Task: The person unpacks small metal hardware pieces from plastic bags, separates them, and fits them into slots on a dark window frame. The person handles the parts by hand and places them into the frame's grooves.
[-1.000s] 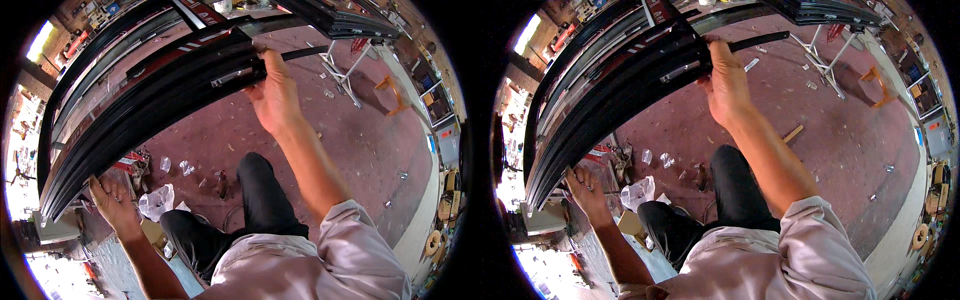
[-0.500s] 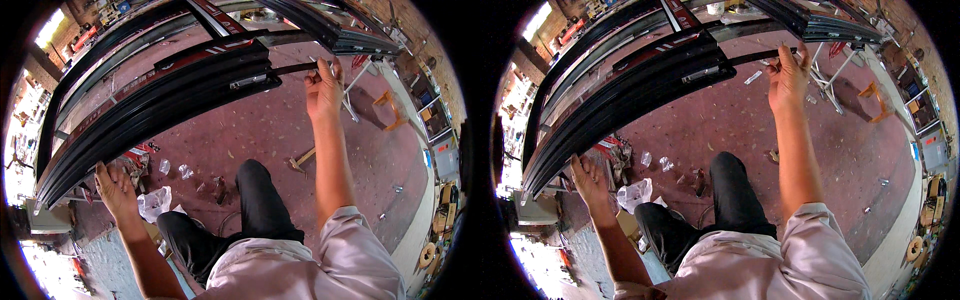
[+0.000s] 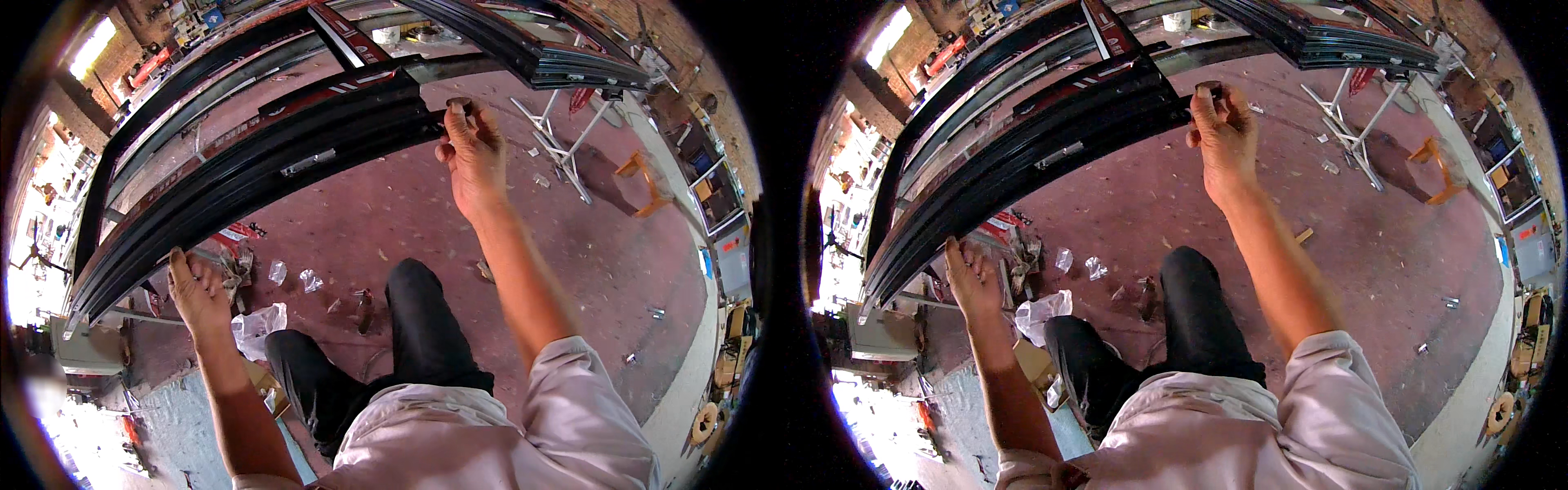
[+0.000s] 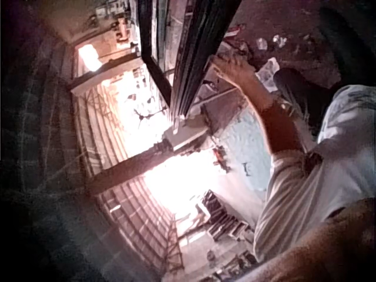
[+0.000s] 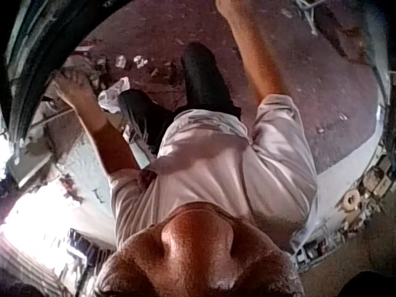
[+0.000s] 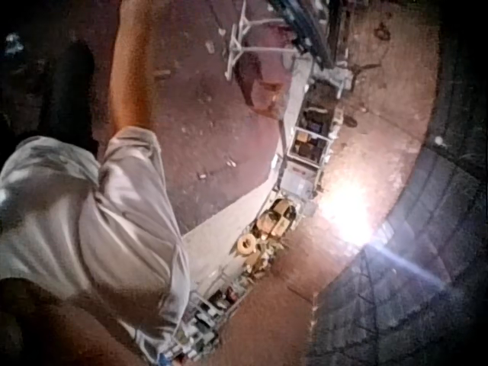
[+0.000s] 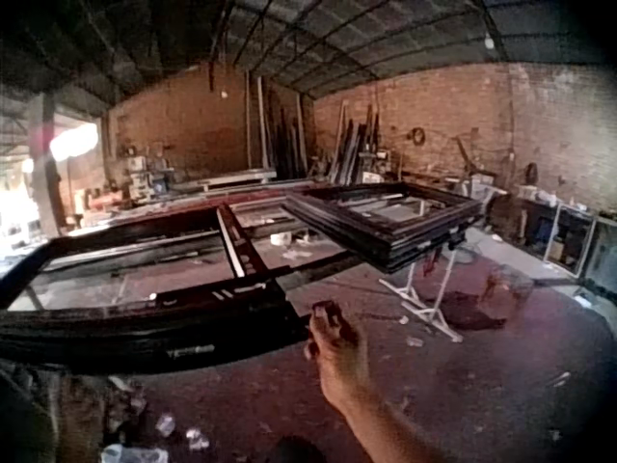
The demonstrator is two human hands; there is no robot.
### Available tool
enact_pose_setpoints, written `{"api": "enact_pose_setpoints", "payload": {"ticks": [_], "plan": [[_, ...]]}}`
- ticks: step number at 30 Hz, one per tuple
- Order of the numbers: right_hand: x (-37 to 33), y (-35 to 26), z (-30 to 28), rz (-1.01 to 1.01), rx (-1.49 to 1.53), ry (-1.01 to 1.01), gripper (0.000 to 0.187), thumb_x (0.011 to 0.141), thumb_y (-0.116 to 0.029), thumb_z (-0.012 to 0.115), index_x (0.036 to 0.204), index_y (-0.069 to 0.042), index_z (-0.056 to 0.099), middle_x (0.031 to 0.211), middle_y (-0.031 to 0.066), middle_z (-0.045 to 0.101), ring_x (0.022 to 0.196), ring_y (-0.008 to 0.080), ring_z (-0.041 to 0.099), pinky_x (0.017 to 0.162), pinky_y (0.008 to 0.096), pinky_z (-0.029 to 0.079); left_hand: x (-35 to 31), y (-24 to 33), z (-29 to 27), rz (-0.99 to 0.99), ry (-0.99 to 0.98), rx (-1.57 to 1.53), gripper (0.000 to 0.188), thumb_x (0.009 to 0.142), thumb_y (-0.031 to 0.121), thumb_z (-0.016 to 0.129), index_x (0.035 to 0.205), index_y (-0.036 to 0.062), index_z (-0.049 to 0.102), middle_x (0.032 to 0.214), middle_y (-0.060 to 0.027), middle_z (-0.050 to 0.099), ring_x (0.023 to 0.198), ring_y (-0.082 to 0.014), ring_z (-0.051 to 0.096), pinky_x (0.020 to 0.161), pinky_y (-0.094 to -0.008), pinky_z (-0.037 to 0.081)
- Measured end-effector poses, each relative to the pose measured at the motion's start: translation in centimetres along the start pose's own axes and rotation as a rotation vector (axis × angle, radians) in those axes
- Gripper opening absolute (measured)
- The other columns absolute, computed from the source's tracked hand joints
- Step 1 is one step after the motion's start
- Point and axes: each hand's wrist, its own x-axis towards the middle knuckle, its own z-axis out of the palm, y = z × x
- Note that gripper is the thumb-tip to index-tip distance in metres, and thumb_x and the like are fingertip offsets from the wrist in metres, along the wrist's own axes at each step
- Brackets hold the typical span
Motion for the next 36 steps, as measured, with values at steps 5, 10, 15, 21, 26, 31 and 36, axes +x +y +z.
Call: {"api": "enact_pose_setpoints", "payload": {"ticks": [5, 10, 15, 21, 26, 31, 36], "plan": [[-0.5, 0.1, 0.3, -0.027, -0.098, 0.001, 0.029, 0.095, -0.032, 0.074, 0.117, -0.014, 0.065, 0.084, -0.0044, 0.056, 0.072, 0.0068, 0.050, 0.057, 0.0244, 0.044, -0.2, 0.4, 0.1, -0.051, -0.032, -0.050, 0.027, 0.103, 0.033, 0.061, 0.087, 0.0120, 0.055, 0.067, 0.0040, 0.040, 0.051, -0.0051, 0.034, 0.041, -0.0212, 0.022], [-2.0, -0.6, -0.4, 0.026, -0.163, 0.041, 0.044, 0.097, -0.031, 0.071, 0.134, -0.010, 0.058, 0.097, 0.0004, 0.062, 0.077, 0.0074, 0.052, 0.062, 0.0242, 0.045, -3.6, -0.9, -2.2, -0.244, -0.117, -0.186, 0.036, 0.104, 0.046, 0.056, 0.095, 0.0114, 0.060, 0.069, 0.0042, 0.038, 0.054, -0.0065, 0.034, 0.043, -0.0210, 0.024], [-9.3, 1.1, -1.0, 0.093, -0.358, -0.047, 0.034, 0.101, -0.031, 0.065, 0.124, -0.007, 0.060, 0.098, 0.0030, 0.064, 0.075, 0.0065, 0.051, 0.061, 0.0220, 0.041, -11.3, -4.2, -5.4, -0.651, -0.167, -0.647, 0.037, 0.105, 0.047, 0.052, 0.096, 0.0116, 0.062, 0.072, 0.0022, 0.042, 0.058, -0.0077, 0.036, 0.044, -0.0210, 0.027], [-22.6, 3.4, 0.7, 0.333, -0.433, -0.414, 0.016, 0.103, -0.011, 0.060, 0.117, -0.003, 0.061, 0.086, -0.0078, 0.054, 0.072, -0.0004, 0.045, 0.062, 0.0167, 0.037, -16.2, -6.7, -7.1, -0.670, -0.176, -0.845, 0.034, 0.105, 0.033, 0.052, 0.114, 0.0025, 0.064, 0.094, -0.0078, 0.062, 0.084, -0.0199, 0.061, 0.072, -0.0312, 0.054], [-26.8, 2.6, 3.5, 0.157, -0.543, -0.629, 0.013, 0.096, -0.006, 0.068, 0.108, -0.001, 0.064, 0.093, 0.0022, 0.061, 0.075, 0.0054, 0.054, 0.068, 0.0214, 0.046, -17.5, -6.3, -7.0, -0.657, -0.124, -0.805, 0.036, 0.104, 0.032, 0.053, 0.121, 0.0016, 0.063, 0.116, -0.0122, 0.068, 0.113, -0.0269, 0.064, 0.100, -0.0412, 0.054], [-27.1, 2.8, 5.2, -0.064, -0.740, -0.817, 0.021, 0.089, -0.007, 0.074, 0.107, -0.002, 0.064, 0.096, 0.0132, 0.065, 0.084, 0.0265, 0.065, 0.074, 0.0355, 0.054, -18.4, -6.6, -6.8, -0.626, -0.216, -0.796, 0.045, 0.103, 0.036, 0.050, 0.133, 0.0029, 0.059, 0.132, -0.0143, 0.064, 0.127, -0.0301, 0.058, 0.112, -0.0440, 0.043], [-26.7, 3.5, 5.6, -0.268, -0.895, -0.876, 0.031, 0.085, -0.018, 0.079, 0.107, -0.003, 0.063, 0.097, 0.0158, 0.065, 0.087, 0.0357, 0.067, 0.074, 0.0426, 0.055, -18.9, -6.4, -6.4, -0.626, -0.293, -0.772, 0.051, 0.101, 0.032, 0.048, 0.143, 0.0028, 0.053, 0.144, -0.0141, 0.056, 0.134, -0.0297, 0.051, 0.117, -0.0426, 0.035]]}}
